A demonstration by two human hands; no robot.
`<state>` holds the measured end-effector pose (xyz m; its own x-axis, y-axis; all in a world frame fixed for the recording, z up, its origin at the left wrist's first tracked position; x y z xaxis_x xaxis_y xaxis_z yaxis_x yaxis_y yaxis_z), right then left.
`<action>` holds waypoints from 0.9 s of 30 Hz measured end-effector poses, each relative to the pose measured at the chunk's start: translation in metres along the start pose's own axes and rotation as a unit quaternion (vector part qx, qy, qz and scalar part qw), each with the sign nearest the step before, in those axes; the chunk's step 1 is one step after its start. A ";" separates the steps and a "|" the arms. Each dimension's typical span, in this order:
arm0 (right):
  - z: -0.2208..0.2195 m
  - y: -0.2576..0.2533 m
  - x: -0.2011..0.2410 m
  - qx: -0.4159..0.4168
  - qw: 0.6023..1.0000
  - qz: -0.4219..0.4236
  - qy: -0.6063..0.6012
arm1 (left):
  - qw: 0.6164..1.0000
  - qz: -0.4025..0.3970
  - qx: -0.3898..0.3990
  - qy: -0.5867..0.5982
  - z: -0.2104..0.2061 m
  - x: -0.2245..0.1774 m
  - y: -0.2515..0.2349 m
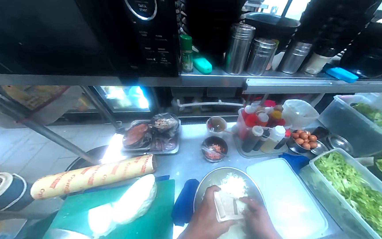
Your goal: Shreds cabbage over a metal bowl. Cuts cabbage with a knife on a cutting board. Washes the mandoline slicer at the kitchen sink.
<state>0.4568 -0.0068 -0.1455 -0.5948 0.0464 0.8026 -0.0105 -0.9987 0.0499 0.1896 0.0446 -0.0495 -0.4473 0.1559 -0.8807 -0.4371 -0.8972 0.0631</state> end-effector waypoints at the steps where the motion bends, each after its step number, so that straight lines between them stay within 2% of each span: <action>1: 0.003 0.001 0.005 0.001 1.000 -0.004 0.003 | 1.000 -0.003 -0.002 0.002 -0.001 -0.001 0.001; 4: 0.007 0.001 0.049 0.003 0.998 0.053 -0.042 | 1.000 0.013 -0.002 -0.007 -0.003 -0.003 0.001; 5: 0.004 0.001 0.050 -0.003 0.997 0.059 -0.055 | 1.000 0.018 0.004 -0.009 -0.003 -0.004 0.001; 9: -0.001 -0.005 0.009 0.000 1.000 0.009 -0.022 | 1.000 0.005 0.000 -0.002 -0.001 -0.001 0.003; 13: 0.003 0.000 0.047 -0.004 0.997 0.064 -0.050 | 1.000 0.018 0.004 -0.006 -0.003 -0.004 0.003; 17: -0.001 0.001 0.002 -0.002 1.000 -0.012 -0.007 | 1.000 0.021 0.006 -0.007 -0.003 -0.003 0.003; 18: 0.002 0.003 0.006 0.003 1.000 -0.010 -0.002 | 1.000 0.019 0.004 -0.006 -0.004 -0.003 0.003; 21: 0.005 0.003 0.045 -0.008 0.997 0.067 -0.041 | 1.000 0.018 0.002 -0.016 -0.005 -0.004 0.001; 22: 0.003 0.003 0.043 -0.014 0.996 0.069 -0.046 | 1.000 0.017 0.003 -0.017 -0.006 -0.004 0.001; 25: -0.002 -0.003 0.000 -0.006 1.000 0.000 -0.004 | 1.000 0.006 -0.001 -0.007 -0.004 -0.003 0.001; 27: 0.004 -0.004 0.010 0.004 1.000 0.000 0.000 | 1.000 0.009 -0.004 -0.006 -0.003 -0.005 0.001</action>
<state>0.4539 -0.0024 -0.1357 -0.5948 0.0468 0.8025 -0.0037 -0.9985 0.0555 0.1942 0.0417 -0.0465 -0.4648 0.1440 -0.8737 -0.4228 -0.9030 0.0761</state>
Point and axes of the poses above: each hand's wrist, its own y-axis away from the middle knuckle, its own z-axis out of the back of the hand, x = y × z, the point moved 1 cm from there along -y, towards the middle knuckle, and after that the axes turned 2 degrees about y, right-handed, at the moved point
